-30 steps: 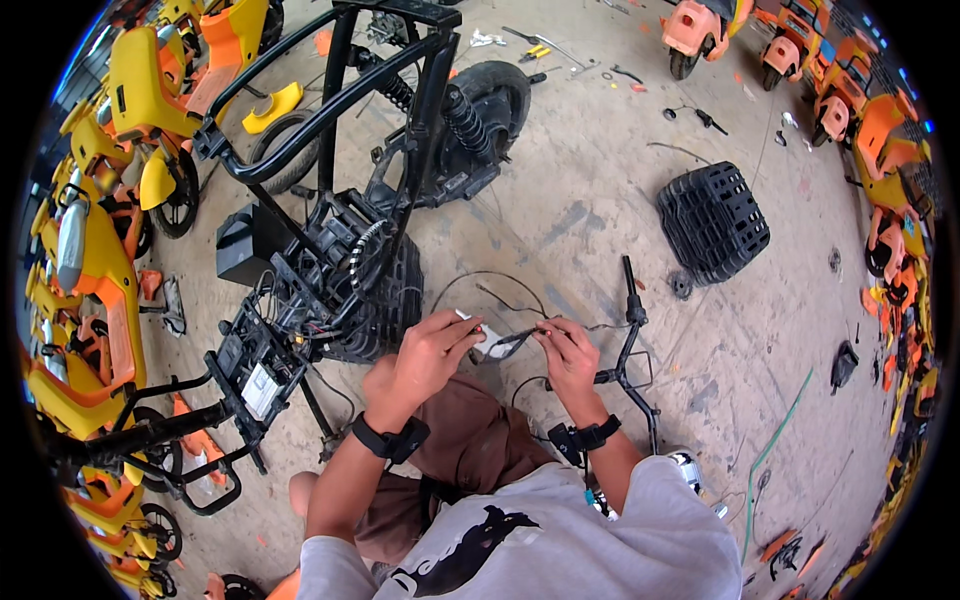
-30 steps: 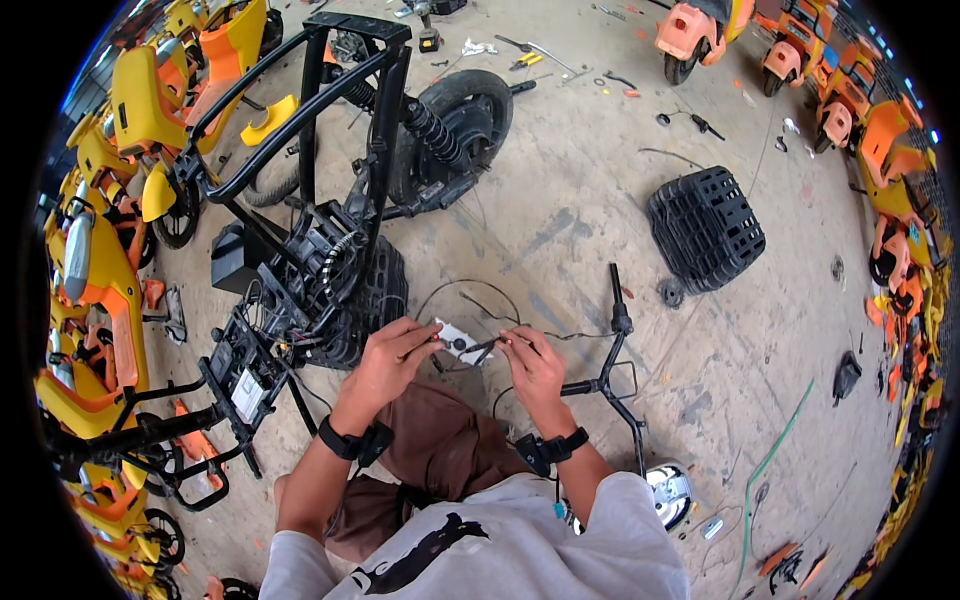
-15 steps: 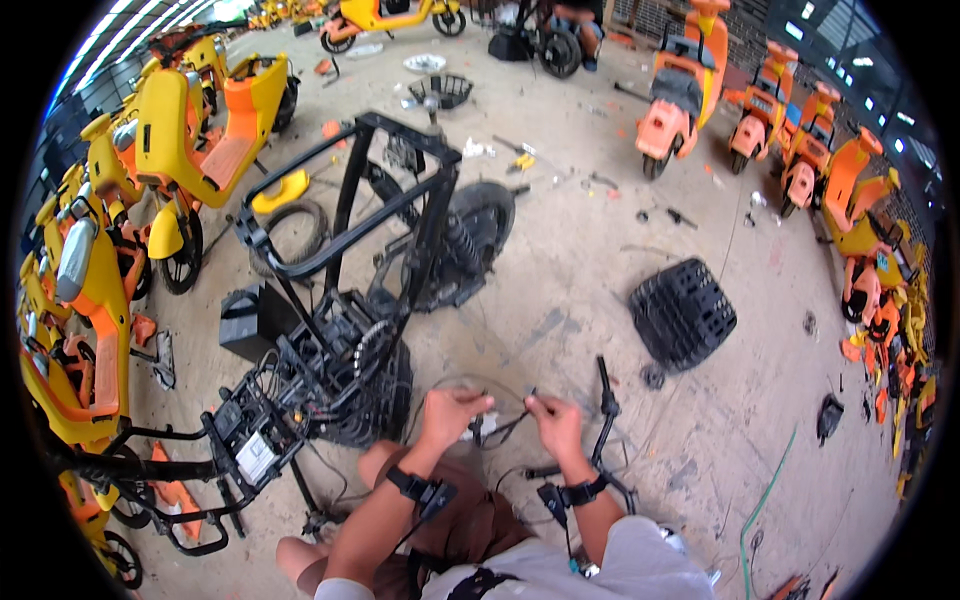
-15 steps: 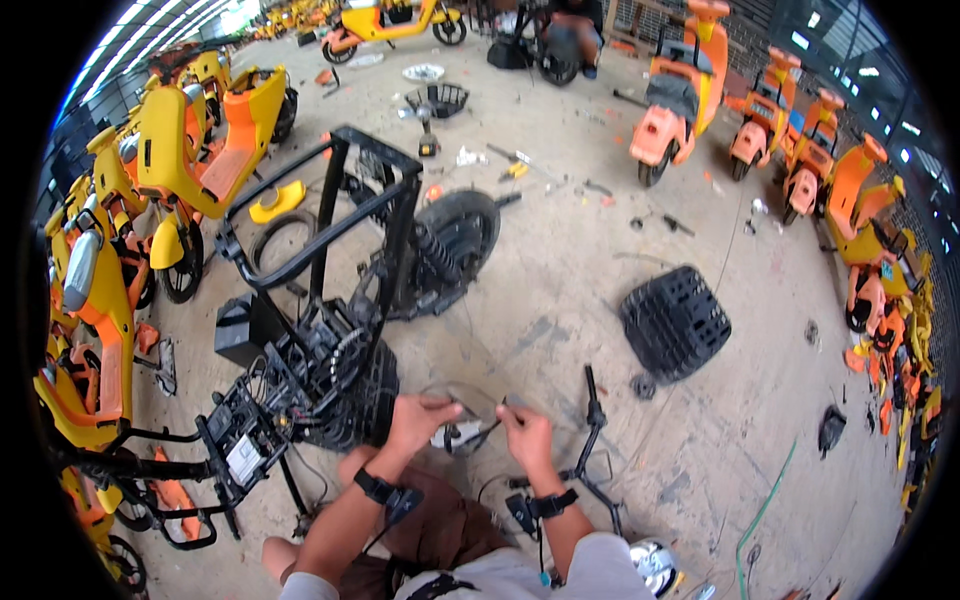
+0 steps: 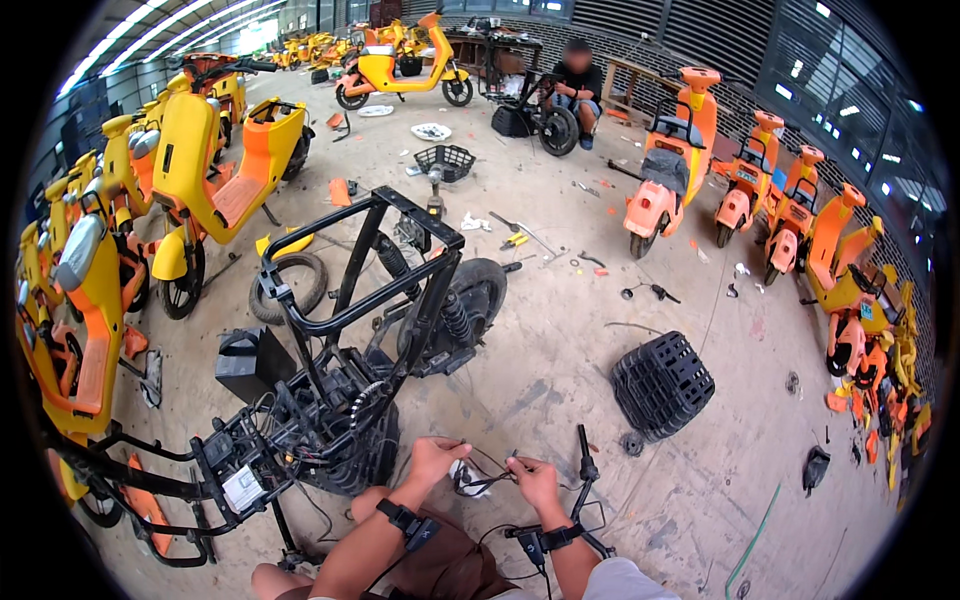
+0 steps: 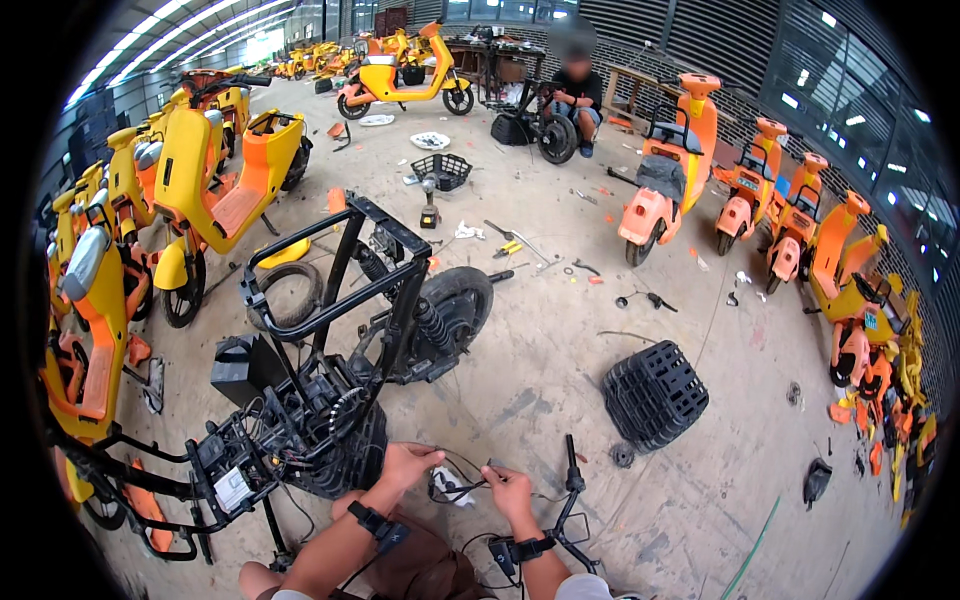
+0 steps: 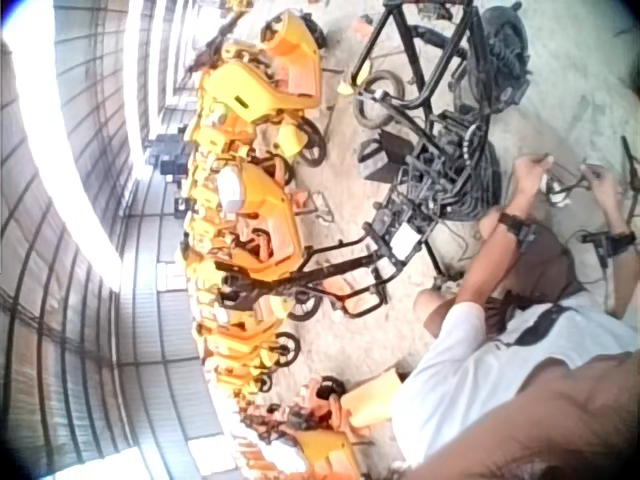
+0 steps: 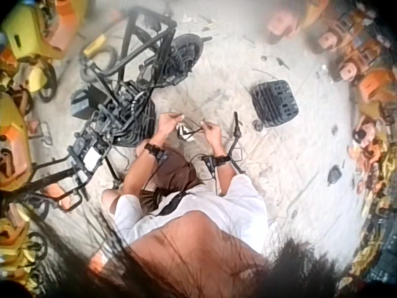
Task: The person works on the frame of an electric scooter, manipulating wires and components. They handle a white connector and various cables, then pick up and attach the handlebar assembly to the frame.
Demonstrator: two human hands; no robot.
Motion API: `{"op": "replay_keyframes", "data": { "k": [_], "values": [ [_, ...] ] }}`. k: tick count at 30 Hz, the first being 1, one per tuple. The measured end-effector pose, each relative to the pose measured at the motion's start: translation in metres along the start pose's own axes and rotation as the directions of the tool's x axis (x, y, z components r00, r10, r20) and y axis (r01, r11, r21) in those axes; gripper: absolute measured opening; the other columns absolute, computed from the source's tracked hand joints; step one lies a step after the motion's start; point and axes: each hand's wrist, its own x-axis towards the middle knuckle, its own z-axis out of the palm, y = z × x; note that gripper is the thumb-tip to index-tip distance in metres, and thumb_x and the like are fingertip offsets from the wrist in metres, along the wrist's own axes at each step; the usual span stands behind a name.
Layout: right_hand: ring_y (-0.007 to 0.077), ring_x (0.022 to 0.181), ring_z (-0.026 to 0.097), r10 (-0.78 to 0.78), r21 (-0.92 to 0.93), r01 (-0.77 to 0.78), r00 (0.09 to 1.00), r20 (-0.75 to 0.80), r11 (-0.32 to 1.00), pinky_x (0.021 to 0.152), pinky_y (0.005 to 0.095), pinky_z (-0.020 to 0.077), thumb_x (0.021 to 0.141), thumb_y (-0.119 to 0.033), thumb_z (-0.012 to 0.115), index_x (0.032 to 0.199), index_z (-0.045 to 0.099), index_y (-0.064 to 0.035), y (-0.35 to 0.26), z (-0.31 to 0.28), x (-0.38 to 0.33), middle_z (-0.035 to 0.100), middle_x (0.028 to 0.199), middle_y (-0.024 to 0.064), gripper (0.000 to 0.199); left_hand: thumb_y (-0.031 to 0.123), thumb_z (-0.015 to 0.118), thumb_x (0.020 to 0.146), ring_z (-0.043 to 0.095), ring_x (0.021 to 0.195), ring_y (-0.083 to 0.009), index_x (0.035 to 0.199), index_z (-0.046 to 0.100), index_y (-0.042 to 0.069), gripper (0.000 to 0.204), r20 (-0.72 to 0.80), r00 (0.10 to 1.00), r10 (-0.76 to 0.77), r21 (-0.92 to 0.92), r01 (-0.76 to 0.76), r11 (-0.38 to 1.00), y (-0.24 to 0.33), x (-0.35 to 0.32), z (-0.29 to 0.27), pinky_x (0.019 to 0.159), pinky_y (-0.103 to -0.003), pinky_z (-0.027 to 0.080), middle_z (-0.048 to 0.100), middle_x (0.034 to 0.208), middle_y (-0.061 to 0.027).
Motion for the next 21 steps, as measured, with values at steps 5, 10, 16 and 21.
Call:
{"op": "replay_keyframes", "data": {
  "k": [5,10,16,21],
  "values": [
    [0.0095,0.066,0.059,-0.064,-0.046,0.065,0.998,0.007,0.997,0.064,0.0257,0.0481,0.085,-0.027,0.070,0.090,0.073,0.0003,-0.016,-0.005,-0.003,0.070,0.074,0.0073,0.028,0.018,0.080,0.075,0.063,0.065,-0.0108,0.089,0.072,-0.006,0.029,0.020,0.998,-0.054,-0.082,0.055,0.995,0.003,-0.004,0.003,0.061,-0.025,0.049,0.072,0.077,-0.0088],
    [0.0093,0.066,0.059,-0.012,-0.024,0.013,1.000,0.015,1.000,0.064,0.0258,0.0478,0.085,-0.027,0.071,0.088,0.074,-0.0002,-0.006,-0.002,-0.001,0.070,0.072,0.0065,0.027,0.014,0.078,0.077,0.060,0.059,-0.0097,0.087,0.072,-0.006,0.022,0.053,0.981,-0.187,-0.009,0.187,0.982,0.004,-0.013,-0.003,0.057,-0.024,0.047,0.072,0.077,-0.0077],
    [0.0084,0.063,0.055,-0.024,-0.016,0.024,1.000,0.004,1.000,0.060,0.0258,0.0455,0.085,-0.028,0.071,0.086,0.074,-0.0005,0.005,0.002,0.000,0.065,0.066,0.0036,0.028,0.013,0.078,0.077,0.060,0.056,-0.0093,0.087,0.070,-0.009,0.025,0.086,0.985,-0.152,-0.196,0.166,0.966,-0.007,-0.011,-0.007,0.047,-0.023,0.045,0.071,0.075,-0.0102],
    [0.0083,0.062,0.055,0.013,0.008,-0.013,1.000,-0.019,1.000,0.060,0.0253,0.0454,0.085,-0.028,0.071,0.087,0.074,-0.0001,0.010,0.002,0.007,0.065,0.065,0.0037,0.028,0.015,0.078,0.078,0.053,0.049,-0.0078,0.089,0.070,-0.006,0.025,0.131,0.966,-0.225,-0.280,0.254,0.926,-0.022,-0.010,-0.006,0.040,-0.021,0.037,0.071,0.076,-0.0085]
  ]
}}
